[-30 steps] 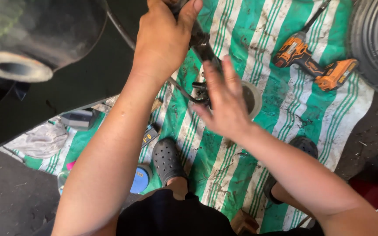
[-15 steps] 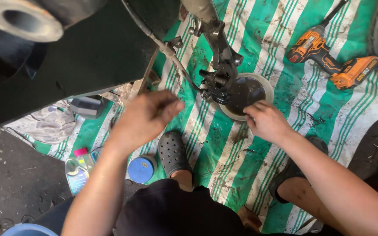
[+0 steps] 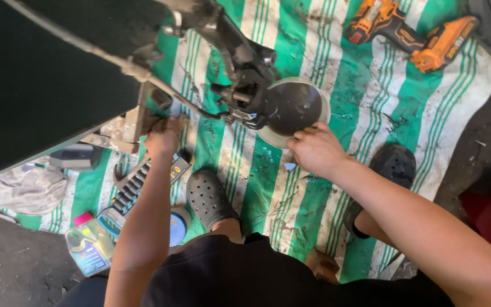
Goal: Sanding the lower leg of a motorcycle fork using sandpaper and a liquid lubricant.
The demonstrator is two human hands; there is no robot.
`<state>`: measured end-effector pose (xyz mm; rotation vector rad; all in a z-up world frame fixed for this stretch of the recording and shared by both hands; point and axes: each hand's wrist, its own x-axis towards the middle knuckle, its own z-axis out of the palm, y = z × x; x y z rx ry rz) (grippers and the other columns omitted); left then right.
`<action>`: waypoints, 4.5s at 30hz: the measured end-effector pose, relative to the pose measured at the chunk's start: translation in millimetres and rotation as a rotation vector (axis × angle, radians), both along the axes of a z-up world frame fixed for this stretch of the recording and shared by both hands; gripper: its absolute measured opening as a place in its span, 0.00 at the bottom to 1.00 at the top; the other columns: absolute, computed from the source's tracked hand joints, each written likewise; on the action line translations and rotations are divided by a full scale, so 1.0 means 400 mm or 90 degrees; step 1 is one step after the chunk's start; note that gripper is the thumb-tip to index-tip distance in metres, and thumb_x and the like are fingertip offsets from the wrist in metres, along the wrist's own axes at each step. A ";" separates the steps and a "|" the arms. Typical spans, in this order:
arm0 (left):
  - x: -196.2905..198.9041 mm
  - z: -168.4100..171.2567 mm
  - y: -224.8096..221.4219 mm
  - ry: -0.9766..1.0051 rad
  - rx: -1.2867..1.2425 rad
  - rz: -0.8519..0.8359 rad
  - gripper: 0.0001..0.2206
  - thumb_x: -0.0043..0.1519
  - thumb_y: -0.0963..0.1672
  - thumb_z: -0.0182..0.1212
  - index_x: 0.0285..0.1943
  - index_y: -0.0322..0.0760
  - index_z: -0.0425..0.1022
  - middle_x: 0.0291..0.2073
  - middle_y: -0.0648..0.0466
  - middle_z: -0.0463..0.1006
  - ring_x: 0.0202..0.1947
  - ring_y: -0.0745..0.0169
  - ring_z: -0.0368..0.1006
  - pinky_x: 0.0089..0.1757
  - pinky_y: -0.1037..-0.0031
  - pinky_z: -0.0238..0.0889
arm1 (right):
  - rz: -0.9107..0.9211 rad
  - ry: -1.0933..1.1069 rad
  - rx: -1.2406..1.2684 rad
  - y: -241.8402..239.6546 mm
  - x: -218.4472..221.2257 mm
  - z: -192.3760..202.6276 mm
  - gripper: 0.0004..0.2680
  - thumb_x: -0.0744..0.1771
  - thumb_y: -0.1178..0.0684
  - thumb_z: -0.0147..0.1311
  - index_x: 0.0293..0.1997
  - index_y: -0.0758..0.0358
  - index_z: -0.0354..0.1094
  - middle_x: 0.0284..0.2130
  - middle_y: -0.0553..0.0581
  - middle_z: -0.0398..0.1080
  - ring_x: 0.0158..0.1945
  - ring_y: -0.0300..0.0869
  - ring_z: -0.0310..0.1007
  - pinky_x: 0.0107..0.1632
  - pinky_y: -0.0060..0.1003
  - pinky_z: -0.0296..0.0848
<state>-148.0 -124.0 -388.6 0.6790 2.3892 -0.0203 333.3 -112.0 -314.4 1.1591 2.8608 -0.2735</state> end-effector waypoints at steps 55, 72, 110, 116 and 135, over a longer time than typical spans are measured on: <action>0.776 0.527 0.117 -0.365 0.292 -0.624 0.10 0.65 0.44 0.55 0.52 0.39 0.77 0.42 0.41 0.87 0.48 0.27 0.85 0.47 0.40 0.79 | -0.351 0.511 -0.265 0.087 0.067 0.259 0.24 0.64 0.53 0.77 0.66 0.68 0.72 0.53 0.73 0.76 0.60 0.66 0.79 0.51 0.52 0.86; 0.437 0.944 0.132 -0.199 0.819 -0.240 0.28 0.69 0.40 0.56 0.81 0.38 0.55 0.70 0.45 0.66 0.73 0.49 0.66 0.64 0.56 0.69 | 0.116 0.657 -0.158 0.452 -0.270 0.624 0.03 0.74 0.64 0.70 0.50 0.69 0.80 0.43 0.61 0.78 0.44 0.46 0.79 0.47 0.39 0.74; 0.325 0.943 0.295 -0.487 0.583 -0.271 0.22 0.55 0.34 0.55 0.59 0.37 0.60 0.42 0.54 0.76 0.43 0.69 0.70 0.38 0.75 0.59 | 0.052 0.531 -0.558 0.613 -0.326 0.538 0.12 0.70 0.47 0.67 0.55 0.64 0.78 0.41 0.50 0.79 0.47 0.33 0.76 0.51 0.30 0.77; 0.308 0.954 0.319 -0.452 0.560 -0.332 0.14 0.50 0.36 0.53 0.37 0.44 0.54 0.28 0.63 0.51 0.32 0.71 0.45 0.30 0.66 0.38 | -0.007 0.587 -0.208 0.535 -0.379 0.525 0.17 0.69 0.39 0.74 0.38 0.57 0.69 0.28 0.47 0.61 0.35 0.35 0.56 0.37 0.38 0.53; 0.372 0.948 0.389 -0.589 0.887 -0.247 0.09 0.63 0.46 0.59 0.34 0.36 0.76 0.29 0.52 0.80 0.34 0.62 0.78 0.41 0.70 0.73 | 0.028 0.717 -0.448 0.590 -0.386 0.446 0.22 0.67 0.25 0.65 0.36 0.54 0.70 0.27 0.44 0.60 0.34 0.33 0.57 0.37 0.33 0.51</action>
